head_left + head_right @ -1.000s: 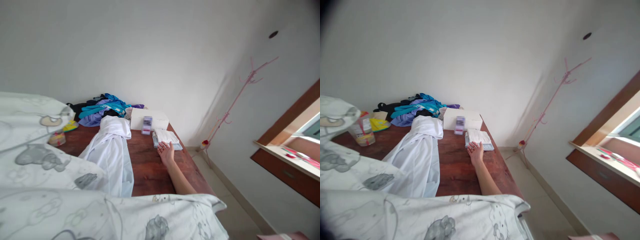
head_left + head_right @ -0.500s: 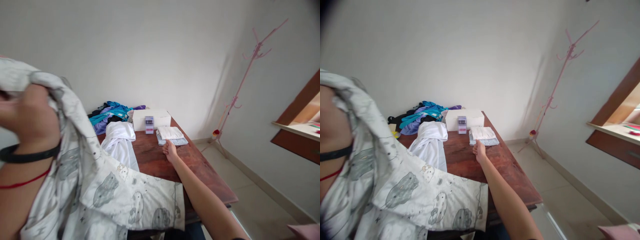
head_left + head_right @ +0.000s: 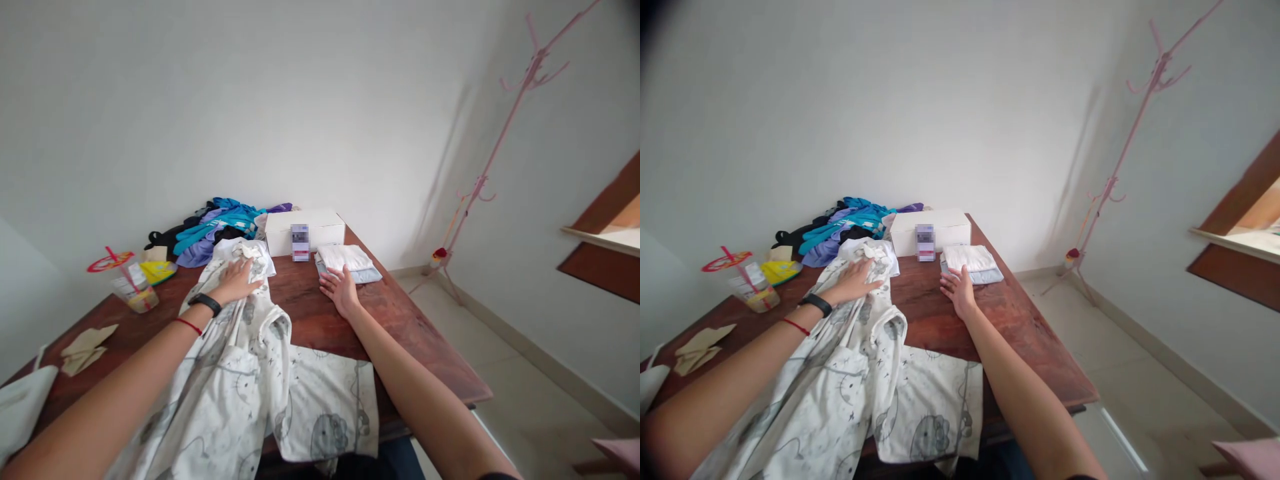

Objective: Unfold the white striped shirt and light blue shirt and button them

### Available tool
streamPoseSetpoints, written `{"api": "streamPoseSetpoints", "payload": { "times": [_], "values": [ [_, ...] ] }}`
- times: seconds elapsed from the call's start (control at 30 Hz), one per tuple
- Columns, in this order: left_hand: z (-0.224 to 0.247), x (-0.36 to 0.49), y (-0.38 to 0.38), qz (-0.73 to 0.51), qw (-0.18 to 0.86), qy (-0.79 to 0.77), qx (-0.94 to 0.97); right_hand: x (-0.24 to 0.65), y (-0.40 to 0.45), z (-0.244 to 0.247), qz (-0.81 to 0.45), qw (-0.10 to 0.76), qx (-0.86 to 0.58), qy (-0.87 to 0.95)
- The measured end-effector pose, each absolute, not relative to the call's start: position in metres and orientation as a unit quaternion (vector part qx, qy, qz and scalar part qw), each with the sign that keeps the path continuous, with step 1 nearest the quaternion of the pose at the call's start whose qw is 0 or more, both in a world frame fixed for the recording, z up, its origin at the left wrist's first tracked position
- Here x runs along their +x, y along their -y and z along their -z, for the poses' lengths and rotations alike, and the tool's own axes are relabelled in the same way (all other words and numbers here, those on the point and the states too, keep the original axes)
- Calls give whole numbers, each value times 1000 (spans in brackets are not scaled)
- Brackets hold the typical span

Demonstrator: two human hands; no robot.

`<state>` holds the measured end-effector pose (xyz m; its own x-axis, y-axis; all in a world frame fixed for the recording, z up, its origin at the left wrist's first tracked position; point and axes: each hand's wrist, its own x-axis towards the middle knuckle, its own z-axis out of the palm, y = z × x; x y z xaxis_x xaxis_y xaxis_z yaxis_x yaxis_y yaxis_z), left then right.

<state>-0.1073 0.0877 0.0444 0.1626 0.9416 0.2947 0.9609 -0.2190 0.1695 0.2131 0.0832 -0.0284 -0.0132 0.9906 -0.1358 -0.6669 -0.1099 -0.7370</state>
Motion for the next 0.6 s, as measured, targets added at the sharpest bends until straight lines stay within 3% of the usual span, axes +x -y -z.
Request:
{"api": "streamPoseSetpoints", "payload": {
  "times": [0.23, 0.6],
  "values": [
    [11, -45, -55, 56, -37, 600, -797, 215, -81, 29, -704, 608, -267, 253],
    [31, -25, -36, 114, 37, 557, -822, 215, -81, 28, -711, 605, -266, 241]
  ]
}}
